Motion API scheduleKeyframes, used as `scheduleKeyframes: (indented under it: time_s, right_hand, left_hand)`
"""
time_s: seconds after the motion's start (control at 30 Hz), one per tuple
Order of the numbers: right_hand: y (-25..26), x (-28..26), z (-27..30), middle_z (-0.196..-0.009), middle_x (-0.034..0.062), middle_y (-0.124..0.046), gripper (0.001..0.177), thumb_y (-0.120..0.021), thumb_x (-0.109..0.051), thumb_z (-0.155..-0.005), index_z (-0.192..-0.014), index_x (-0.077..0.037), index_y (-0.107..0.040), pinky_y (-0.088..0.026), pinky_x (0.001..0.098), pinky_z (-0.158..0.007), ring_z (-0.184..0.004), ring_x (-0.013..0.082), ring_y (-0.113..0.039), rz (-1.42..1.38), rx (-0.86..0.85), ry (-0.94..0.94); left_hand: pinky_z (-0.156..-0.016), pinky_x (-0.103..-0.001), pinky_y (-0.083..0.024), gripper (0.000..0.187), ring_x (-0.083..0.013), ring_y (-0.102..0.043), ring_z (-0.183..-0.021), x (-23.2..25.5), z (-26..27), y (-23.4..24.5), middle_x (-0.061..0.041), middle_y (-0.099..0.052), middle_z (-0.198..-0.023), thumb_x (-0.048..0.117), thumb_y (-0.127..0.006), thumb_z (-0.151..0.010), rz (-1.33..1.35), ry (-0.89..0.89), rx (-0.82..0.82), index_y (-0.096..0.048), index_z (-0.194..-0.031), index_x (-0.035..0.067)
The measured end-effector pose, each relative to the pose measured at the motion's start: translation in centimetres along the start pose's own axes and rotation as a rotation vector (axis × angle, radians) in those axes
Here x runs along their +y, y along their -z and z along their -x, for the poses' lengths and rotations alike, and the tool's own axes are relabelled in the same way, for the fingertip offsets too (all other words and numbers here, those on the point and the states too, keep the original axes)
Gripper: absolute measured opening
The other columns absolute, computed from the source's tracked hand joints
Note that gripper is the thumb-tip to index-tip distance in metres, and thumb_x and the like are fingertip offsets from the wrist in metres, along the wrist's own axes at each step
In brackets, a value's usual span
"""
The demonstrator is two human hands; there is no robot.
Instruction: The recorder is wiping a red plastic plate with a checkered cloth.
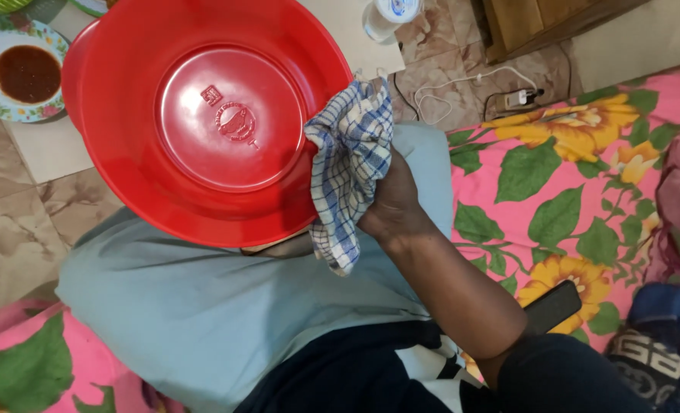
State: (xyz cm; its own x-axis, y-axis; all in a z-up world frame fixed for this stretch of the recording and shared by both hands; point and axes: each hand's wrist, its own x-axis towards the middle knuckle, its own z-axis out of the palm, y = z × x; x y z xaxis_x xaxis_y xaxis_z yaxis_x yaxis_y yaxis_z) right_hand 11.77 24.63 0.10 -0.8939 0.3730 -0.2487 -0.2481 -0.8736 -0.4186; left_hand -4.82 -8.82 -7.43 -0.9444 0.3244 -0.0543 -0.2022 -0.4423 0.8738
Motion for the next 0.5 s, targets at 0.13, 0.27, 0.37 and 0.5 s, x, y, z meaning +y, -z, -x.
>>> scheduleKeyframes:
  time_s: [0.13,0.27,0.37,0.5]
  right_hand:
    - [0.8,0.2,0.0,-0.11,0.0085,-0.074,0.023,-0.063,-0.019,-0.102,-0.118,-0.003,-0.066,-0.058,0.0307,-0.097,-0.102,0.0186,-0.071,-0.019,0.022,-0.044]
    - [1.0,-0.2,-0.1,-0.108,0.0064,-0.071,0.018,-0.062,-0.017,-0.103,-0.115,-0.005,-0.064,-0.059,0.032,-0.098,-0.102,0.0184,-0.07,-0.053,0.049,0.0]
    - [-0.3,-0.2,-0.3,-0.11,0.0069,-0.07,0.016,-0.063,-0.013,-0.104,-0.118,-0.004,-0.063,-0.058,0.0297,-0.1,-0.105,0.0174,-0.069,0.073,-0.024,0.085]
    - [-0.8,-0.5,-0.5,-0.11,0.0068,-0.069,0.016,-0.063,-0.011,-0.104,-0.117,-0.003,-0.061,-0.056,0.0274,-0.098,-0.103,0.0155,-0.068,0.085,-0.035,0.086]
  left_hand:
    - [-0.122,-0.042,-0.036,0.056,-0.0257,-0.044,-0.145,1.3,-0.8,1.0,-0.014,-0.046,-0.156,0.033,-0.052,-0.11,-0.051,-0.015,0.012,-0.039,-0.154,0.001]
    - [-0.122,-0.042,-0.035,0.057,-0.0258,-0.044,-0.146,2.8,-0.2,3.1,-0.014,-0.045,-0.157,0.033,-0.053,-0.11,-0.111,-0.066,0.069,-0.038,-0.154,0.001]
    - [-0.123,-0.042,-0.035,0.057,-0.0258,-0.043,-0.146,4.4,-0.5,3.9,-0.014,-0.044,-0.157,0.033,-0.053,-0.11,-0.153,-0.104,0.101,-0.038,-0.154,0.001]
    - [-0.123,-0.042,-0.034,0.058,-0.0259,-0.042,-0.147,4.9,-2.1,3.2,-0.014,-0.044,-0.158,0.033,-0.053,-0.11,-0.169,-0.139,0.1,-0.037,-0.155,0.001]
